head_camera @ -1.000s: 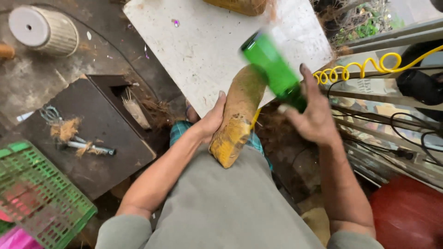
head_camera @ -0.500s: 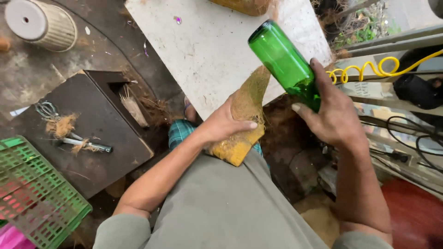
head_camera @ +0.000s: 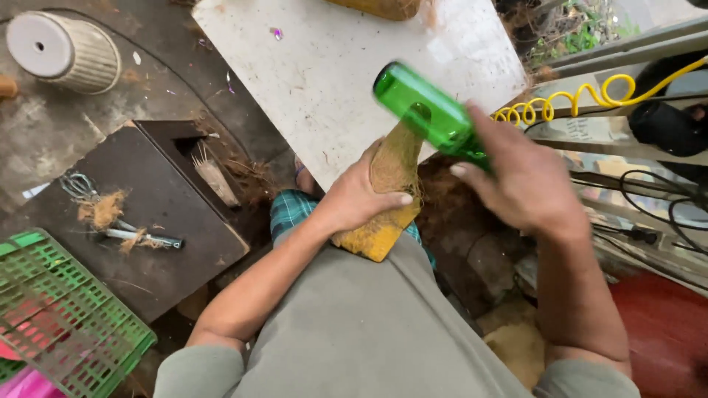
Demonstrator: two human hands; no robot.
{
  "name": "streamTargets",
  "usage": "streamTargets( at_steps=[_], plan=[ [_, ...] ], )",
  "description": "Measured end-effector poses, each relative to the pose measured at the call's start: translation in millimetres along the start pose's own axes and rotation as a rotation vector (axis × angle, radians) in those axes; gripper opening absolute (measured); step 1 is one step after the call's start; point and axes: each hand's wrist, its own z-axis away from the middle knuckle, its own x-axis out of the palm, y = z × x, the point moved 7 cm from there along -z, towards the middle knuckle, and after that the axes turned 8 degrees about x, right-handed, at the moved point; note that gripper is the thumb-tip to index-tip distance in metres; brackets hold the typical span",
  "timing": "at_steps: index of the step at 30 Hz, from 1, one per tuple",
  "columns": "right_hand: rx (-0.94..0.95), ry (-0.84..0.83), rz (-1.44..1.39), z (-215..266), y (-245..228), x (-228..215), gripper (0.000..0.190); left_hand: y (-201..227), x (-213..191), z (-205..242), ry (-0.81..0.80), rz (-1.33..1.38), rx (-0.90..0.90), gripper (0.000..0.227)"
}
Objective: The person cleans a coconut by rubbing its surface with a green glass bottle, then sprays it with a spray gun, and dries it with a hair dryer. The person repeats the rubbing action with the bottle after drying.
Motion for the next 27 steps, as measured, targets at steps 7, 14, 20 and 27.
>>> streamTargets(
  at_steps=[7, 14, 20, 27],
  plan=[
    [-0.316, -0.109, -0.251, 0.6, -12.8, 58.0, 0.069, -75.8, 18.7, -8.9, -0.007, 0.488, -0.137, 0.054],
    [-0.264, 0.37, -0.61, 5.0, 25.6, 0.0, 0.065, -38.3, 3.2, -10.0, -0.053, 0.367, -0.007, 0.084],
    [-0.214, 0.451, 0.109, 31.7, -21.6, 24.5, 0.063, -3.1, -6.1, -4.3, 0.061, -0.125, 0.027, 0.098],
    [-0.317, 0.217, -0.317, 26.4, -28.3, 32.8, 0.066, -15.6, -2.9, -5.0, 0.206, 0.045, -0.047, 0.043]
  ],
)
